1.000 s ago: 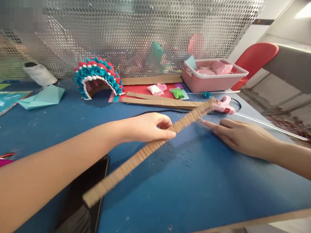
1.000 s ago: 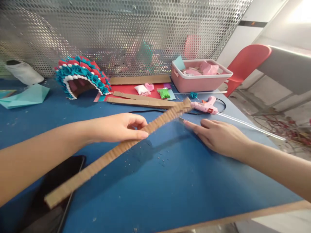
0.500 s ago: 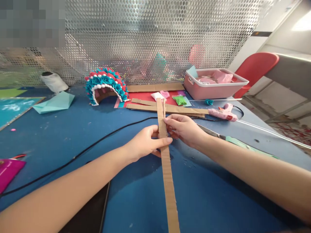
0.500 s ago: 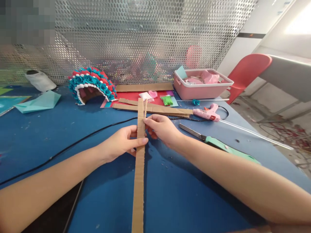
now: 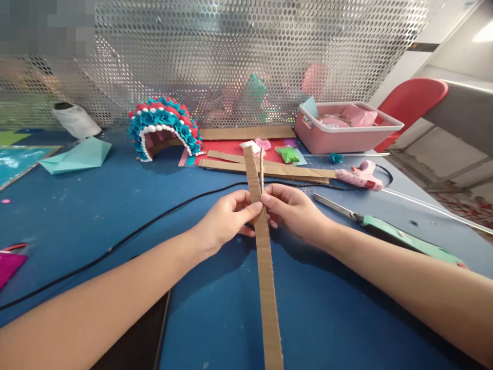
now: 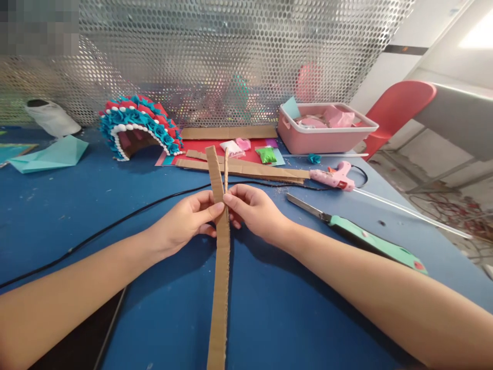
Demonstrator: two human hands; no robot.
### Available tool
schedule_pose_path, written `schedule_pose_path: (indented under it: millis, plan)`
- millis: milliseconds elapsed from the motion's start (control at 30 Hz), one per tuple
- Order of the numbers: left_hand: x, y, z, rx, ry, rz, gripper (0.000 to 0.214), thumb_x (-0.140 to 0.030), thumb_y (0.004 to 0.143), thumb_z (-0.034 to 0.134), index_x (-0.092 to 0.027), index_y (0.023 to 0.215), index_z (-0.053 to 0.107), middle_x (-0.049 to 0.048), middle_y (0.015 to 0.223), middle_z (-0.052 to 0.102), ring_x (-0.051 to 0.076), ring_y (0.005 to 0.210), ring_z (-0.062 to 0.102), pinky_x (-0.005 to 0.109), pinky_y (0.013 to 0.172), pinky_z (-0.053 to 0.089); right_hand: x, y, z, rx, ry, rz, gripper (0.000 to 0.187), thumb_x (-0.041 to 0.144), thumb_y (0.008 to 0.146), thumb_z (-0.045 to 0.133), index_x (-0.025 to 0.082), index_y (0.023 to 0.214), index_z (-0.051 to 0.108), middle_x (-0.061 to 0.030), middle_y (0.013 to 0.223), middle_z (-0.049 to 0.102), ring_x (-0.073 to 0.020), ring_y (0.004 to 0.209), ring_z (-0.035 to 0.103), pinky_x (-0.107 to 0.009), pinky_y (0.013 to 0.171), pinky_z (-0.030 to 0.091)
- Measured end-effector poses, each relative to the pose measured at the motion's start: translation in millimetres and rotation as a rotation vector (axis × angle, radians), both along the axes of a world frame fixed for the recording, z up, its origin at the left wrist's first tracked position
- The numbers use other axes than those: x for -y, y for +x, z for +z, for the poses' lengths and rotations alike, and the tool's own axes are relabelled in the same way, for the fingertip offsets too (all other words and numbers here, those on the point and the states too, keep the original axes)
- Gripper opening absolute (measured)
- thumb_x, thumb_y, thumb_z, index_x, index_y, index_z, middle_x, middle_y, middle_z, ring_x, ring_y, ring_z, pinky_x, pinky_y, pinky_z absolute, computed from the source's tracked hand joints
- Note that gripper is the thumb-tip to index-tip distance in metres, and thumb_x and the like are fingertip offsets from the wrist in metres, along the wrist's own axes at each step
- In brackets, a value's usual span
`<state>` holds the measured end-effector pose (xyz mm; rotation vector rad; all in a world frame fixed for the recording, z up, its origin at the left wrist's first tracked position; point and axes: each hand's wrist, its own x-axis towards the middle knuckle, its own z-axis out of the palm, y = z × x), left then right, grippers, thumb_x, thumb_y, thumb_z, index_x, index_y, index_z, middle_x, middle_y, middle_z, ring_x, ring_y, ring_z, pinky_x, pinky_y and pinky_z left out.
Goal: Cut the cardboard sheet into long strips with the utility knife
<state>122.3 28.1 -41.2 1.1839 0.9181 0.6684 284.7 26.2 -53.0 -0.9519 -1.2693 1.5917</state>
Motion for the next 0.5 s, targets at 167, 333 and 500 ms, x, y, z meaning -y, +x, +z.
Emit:
schedule_pose_path:
  millis: [167,333,500]
  plan:
    - [0,1,0.1,0.085,-0.062,-0.001,0.025,-0.038,0.079,0.067,-0.017,0.090,0.058,0.0015,0.075,0.067,0.012,0.074,0.064,0.018,0.057,0.047,6,-5,4.7,-0.207,-0.156,-0.006,0.035,0.041,0.071,0.075,0.017,0.070,0.049,0.0067,0.055,0.049,-0.0035,0.047,0.041,-0.019,0.048,0.030]
    - [0,1,-0.4,0.161,-0.112,-0.004,0.019,-0.034,0.081,0.065,-0.019,0.089,0.056,-0.0008,0.075,0.066,0.011,0.073,0.063,0.018,0.058,0.046,10,-9,5.9,-0.282,-0.207,-0.033,0.031,0.036,0.073,0.074,0.017,0.071,0.049,0.0073,0.055,0.049,-0.0031,0.047,0.039,-0.018,0.049,0.030]
    - [2,2,1.0,0.074,-0.034,0.016,0.019,-0.034,0.083,0.061,-0.018,0.087,0.053,0.0011,0.076,0.064,0.012,0.072,0.061,0.019,0.055,0.045,-2,1,4.3,-0.109,-0.110,0.003,0.029,0.039,0.074,0.073,0.017,0.073,0.053,0.0053,0.059,0.052,-0.0056,0.051,0.045,-0.021,0.050,0.033]
